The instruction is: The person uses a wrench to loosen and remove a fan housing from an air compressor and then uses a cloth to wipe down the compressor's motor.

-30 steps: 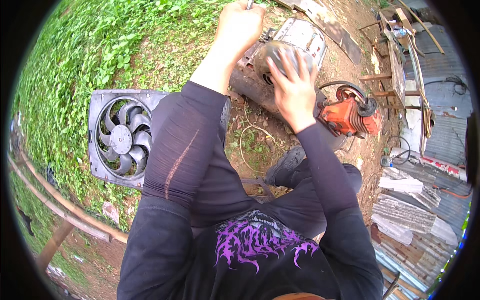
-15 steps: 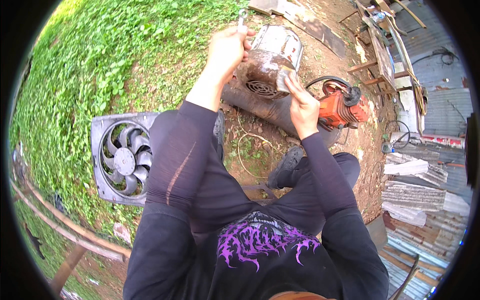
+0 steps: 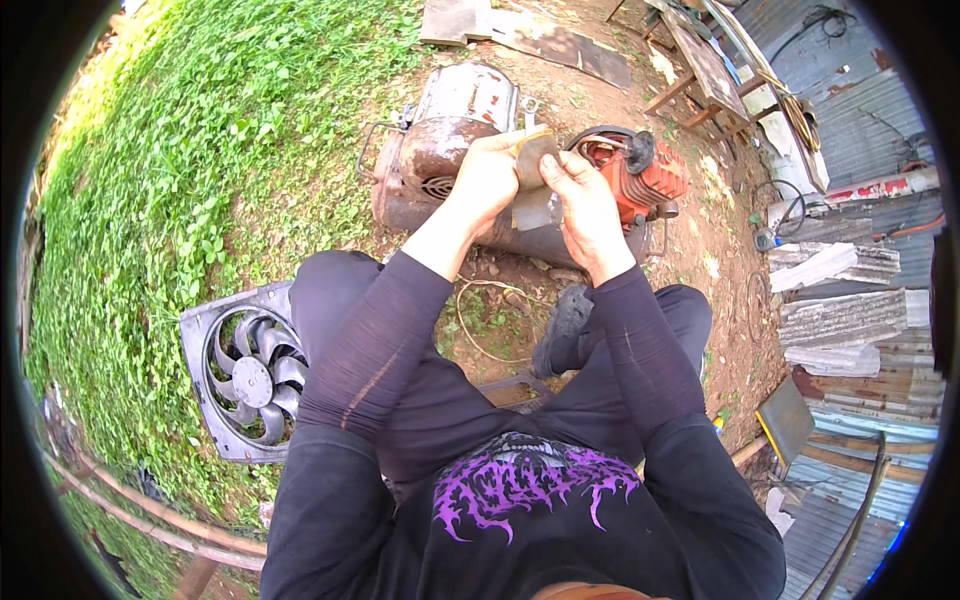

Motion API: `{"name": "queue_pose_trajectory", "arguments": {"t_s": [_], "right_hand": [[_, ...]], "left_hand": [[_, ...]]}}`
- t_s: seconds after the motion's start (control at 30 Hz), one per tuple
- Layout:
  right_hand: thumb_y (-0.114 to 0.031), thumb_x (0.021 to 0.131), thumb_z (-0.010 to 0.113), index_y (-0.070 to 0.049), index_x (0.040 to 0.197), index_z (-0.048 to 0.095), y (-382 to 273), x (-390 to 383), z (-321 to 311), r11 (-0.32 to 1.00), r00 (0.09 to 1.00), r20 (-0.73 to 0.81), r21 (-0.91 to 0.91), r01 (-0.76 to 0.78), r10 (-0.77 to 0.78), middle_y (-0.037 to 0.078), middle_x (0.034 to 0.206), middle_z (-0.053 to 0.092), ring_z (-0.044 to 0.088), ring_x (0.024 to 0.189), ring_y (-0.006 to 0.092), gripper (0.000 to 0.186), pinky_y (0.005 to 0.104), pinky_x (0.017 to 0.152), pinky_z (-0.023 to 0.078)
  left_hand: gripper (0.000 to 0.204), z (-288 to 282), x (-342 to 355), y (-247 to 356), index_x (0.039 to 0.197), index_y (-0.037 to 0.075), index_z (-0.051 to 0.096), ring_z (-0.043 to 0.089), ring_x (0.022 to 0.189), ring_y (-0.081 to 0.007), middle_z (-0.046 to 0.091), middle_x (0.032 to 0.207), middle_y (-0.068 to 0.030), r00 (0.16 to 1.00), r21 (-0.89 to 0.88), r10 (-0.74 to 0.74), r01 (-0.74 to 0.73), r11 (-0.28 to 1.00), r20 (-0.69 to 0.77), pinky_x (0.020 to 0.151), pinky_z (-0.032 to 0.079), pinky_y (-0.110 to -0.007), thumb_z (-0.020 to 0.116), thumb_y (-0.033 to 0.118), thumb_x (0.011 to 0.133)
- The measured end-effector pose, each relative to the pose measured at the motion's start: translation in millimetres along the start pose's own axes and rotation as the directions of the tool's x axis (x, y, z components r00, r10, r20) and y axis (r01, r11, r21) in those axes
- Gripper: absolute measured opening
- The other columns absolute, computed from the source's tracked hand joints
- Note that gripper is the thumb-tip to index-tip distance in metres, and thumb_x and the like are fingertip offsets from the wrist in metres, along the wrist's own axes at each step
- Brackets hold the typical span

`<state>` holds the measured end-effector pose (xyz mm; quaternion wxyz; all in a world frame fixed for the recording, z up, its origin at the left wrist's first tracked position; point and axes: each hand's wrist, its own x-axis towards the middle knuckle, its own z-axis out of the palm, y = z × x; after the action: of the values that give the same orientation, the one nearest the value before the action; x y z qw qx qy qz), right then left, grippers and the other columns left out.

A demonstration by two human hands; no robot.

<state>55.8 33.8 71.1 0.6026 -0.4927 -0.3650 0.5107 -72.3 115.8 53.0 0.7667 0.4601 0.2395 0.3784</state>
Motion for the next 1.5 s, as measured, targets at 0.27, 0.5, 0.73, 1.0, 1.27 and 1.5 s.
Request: {"name": "queue_pose_trajectory", "arguments": {"t_s": [0.27, 0.5, 0.73, 1.0, 1.27, 1.5], "right_hand": [[-0.014, 0.109, 0.059, 0.0, 0.126, 0.066, 36, -11, -45, 0.99, 0.992, -0.105, -0.112, -0.085, 0.073, 0.002, 0.11, 0.071, 0.062, 0.093, 0.0074, 0.024, 0.0258, 0.083, 0.051], [-0.027, 0.109, 0.061, -0.004, 0.129, 0.068, 31, -26, -83, 0.902, 0.995, -0.095, -0.429, -0.047, 0.007, -0.004, 0.105, 0.061, 0.052, 0.091, 0.0052, 0.031, 0.0247, 0.083, 0.041], [-0.023, 0.105, 0.064, -0.002, 0.12, 0.073, 57, -23, -141, 0.859, 0.986, 0.002, -0.492, -0.143, 0.166, 0.0, 0.1, 0.067, 0.057, 0.09, 0.0101, 0.027, 0.0301, 0.083, 0.045], [-0.019, 0.099, 0.068, -0.007, 0.136, 0.067, 38, -32, -152, 0.521, 0.985, -0.01, -0.848, -0.1, 0.173, 0.022, 0.129, 0.071, 0.067, 0.125, 0.0342, 0.039, 0.0405, 0.109, 0.048], [-0.019, 0.097, 0.069, -0.01, 0.141, 0.064, 42, -36, -158, 0.348, 0.934, 0.013, -0.93, -0.12, 0.358, 0.023, 0.136, 0.068, 0.063, 0.13, 0.0377, 0.045, 0.044, 0.109, 0.049], [-0.02, 0.097, 0.069, -0.008, 0.141, 0.064, 39, -39, -143, 0.336, 0.927, 0.088, -0.941, -0.042, 0.364, 0.024, 0.133, 0.069, 0.064, 0.128, 0.0389, 0.046, 0.045, 0.108, 0.049]], "left_hand": [[0.054, 42, -23, -43, 0.122, -0.002, 0.072, 0.06, 0.094, -0.0113, 0.072, 0.105, -0.0055, 0.978, -0.122, -0.2, 0.191, 0.974, -0.064, 0.081, 0.05, -0.029, 0.058, 0.048, 0.109], [0.032, 5, -51, -34, 0.135, 0.002, 0.068, 0.071, 0.102, -0.0182, 0.077, 0.112, -0.013, 0.759, 0.371, 0.387, -0.205, 0.906, -0.524, 0.088, 0.056, -0.032, 0.056, 0.017, 0.11], [0.062, -55, -20, -50, 0.15, 0.012, 0.059, 0.044, 0.148, -0.0442, 0.054, 0.154, -0.0208, 0.654, 0.993, 0.756, 0.074, -0.095, 0.024, 0.122, 0.04, -0.05, 0.056, -0.008, 0.091], [0.041, -47, -4, -35, 0.142, 0.012, 0.065, 0.042, 0.149, -0.0416, 0.05, 0.159, -0.0191, 0.747, 1.0, 0.665, -0.006, -0.001, 0.005, 0.126, 0.03, -0.052, 0.064, 0.015, 0.102], [0.042, -75, -5, -26, 0.143, 0.018, 0.066, 0.042, 0.151, -0.0357, 0.059, 0.152, -0.0136, 0.808, 0.906, 0.543, -0.026, 0.422, -0.23, 0.125, 0.031, -0.054, 0.064, 0.015, 0.102], [0.039, -21, 5, -39, 0.142, 0.023, 0.067, 0.043, 0.15, -0.0337, 0.055, 0.156, -0.007, 0.785, 0.98, 0.619, 0.11, -0.163, 0.015, 0.125, 0.025, -0.062, 0.062, 0.027, 0.103]]}}
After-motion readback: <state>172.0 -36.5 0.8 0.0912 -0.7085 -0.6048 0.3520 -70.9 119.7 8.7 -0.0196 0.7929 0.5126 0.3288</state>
